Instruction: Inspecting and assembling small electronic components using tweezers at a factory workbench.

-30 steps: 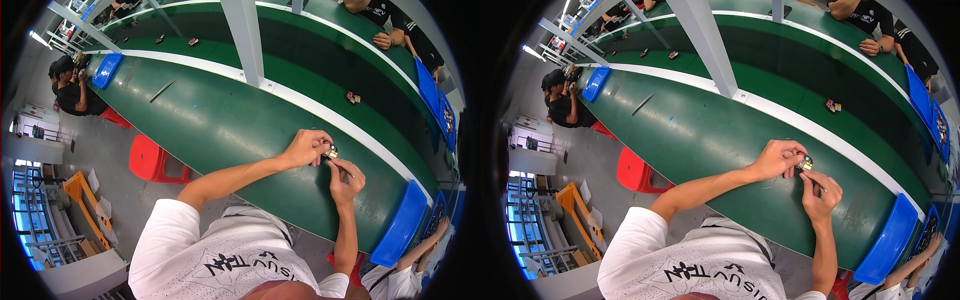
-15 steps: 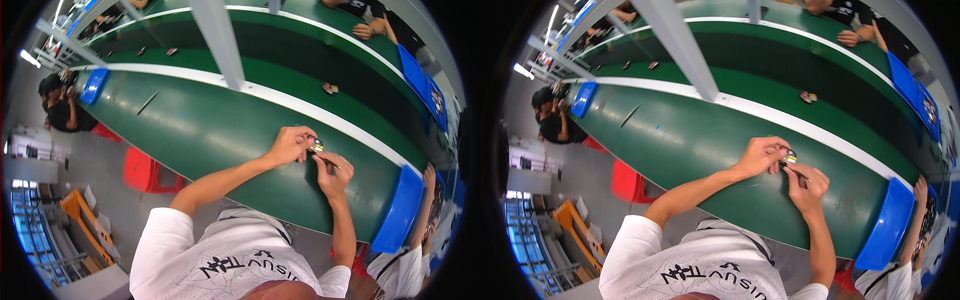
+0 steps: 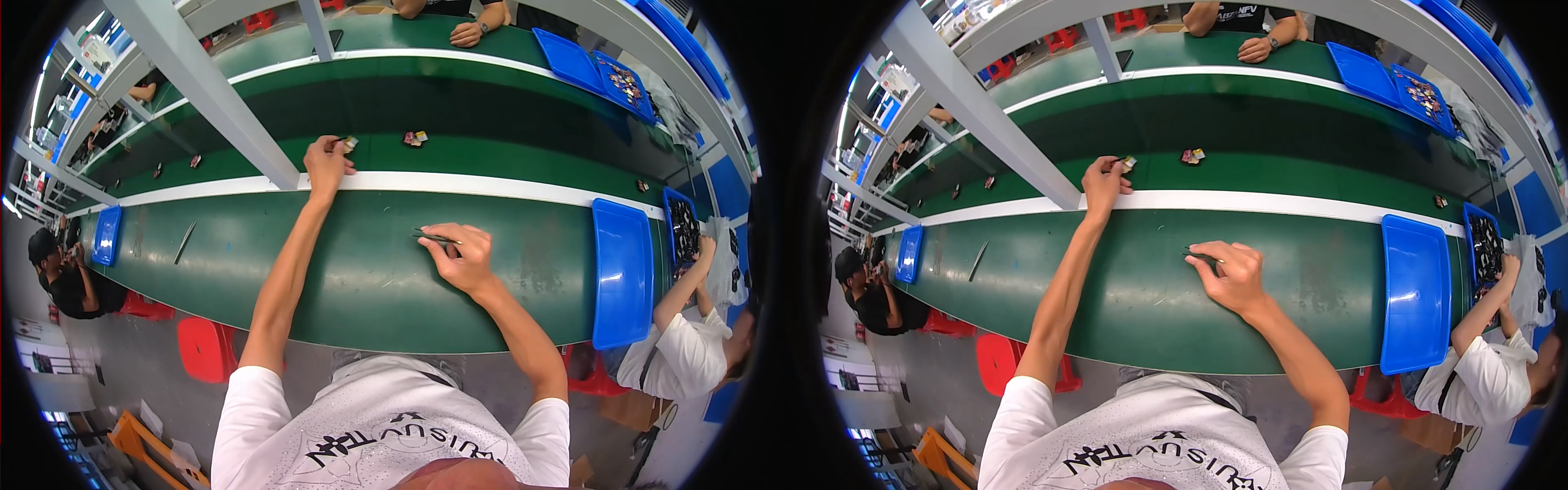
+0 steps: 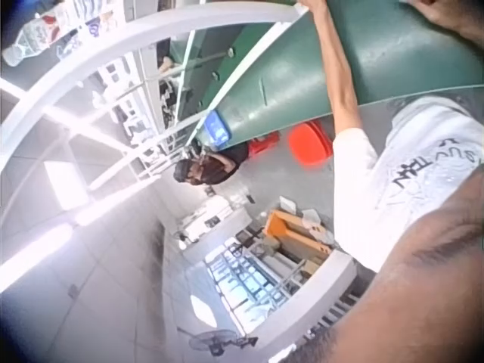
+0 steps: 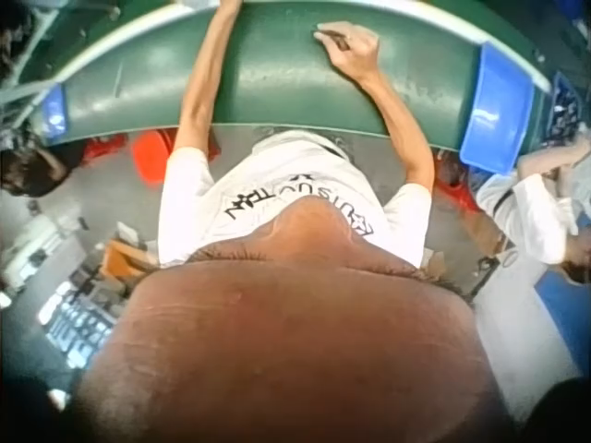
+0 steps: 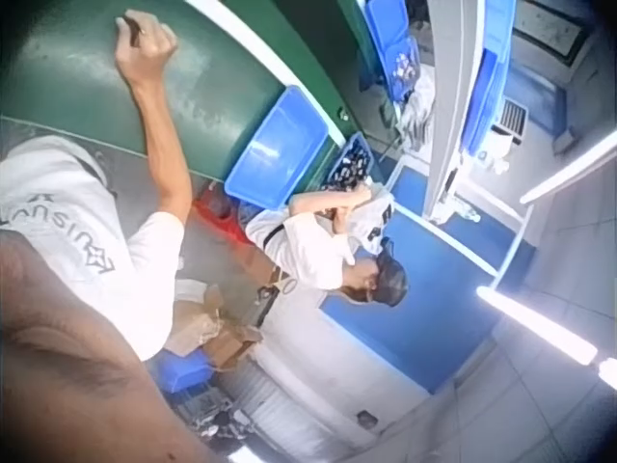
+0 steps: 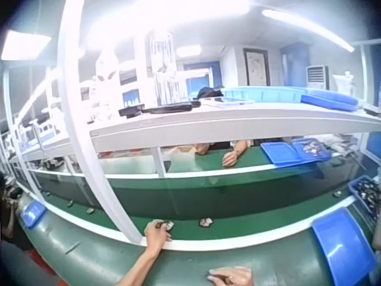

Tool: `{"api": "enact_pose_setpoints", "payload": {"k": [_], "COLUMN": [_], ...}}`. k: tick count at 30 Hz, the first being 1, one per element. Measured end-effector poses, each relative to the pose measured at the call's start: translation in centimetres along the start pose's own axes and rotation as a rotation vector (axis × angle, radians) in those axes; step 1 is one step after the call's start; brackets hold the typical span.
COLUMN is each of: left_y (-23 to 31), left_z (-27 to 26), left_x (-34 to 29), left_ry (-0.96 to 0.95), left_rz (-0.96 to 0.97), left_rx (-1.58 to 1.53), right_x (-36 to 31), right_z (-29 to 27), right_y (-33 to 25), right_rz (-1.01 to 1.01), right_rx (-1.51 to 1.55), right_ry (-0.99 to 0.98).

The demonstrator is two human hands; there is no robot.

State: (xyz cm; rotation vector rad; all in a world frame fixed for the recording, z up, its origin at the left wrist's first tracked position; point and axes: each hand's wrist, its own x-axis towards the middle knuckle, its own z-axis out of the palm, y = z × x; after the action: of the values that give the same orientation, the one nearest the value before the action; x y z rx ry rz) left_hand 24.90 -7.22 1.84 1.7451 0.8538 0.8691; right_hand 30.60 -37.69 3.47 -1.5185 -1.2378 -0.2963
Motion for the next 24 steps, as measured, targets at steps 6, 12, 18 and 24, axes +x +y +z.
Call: {"api": "enact_pose_setpoints", "payload": {"k": [6, 12, 18, 24], "left_y": [2.0, 2.7, 2.3, 2.1], "left_z": [2.2, 7.5, 10.2, 10.2], "left_x": [0.7, 2.8, 3.8, 2.5], "left_ry": [0.352, -0.247, -0.232, -0.183], "left_rz": [0.383, 0.020, -0.038, -0.001], "left_rx": [0.697, 0.342, 0.496, 0.479], "right_x": [0.0, 0.0, 0.1, 0.5], "right_z": [-0.6, -0.5, -0.2, -0.7], "right_y": [0.6, 0.7, 0.4, -0.1], "right_rz": [-0.029, -0.064, -0.061, -0.075], "right_rx": [-0.045, -0.069, -0.043, -0.058], "right_ry": [-0.010, -0.036, -0.055, -0.057]}}
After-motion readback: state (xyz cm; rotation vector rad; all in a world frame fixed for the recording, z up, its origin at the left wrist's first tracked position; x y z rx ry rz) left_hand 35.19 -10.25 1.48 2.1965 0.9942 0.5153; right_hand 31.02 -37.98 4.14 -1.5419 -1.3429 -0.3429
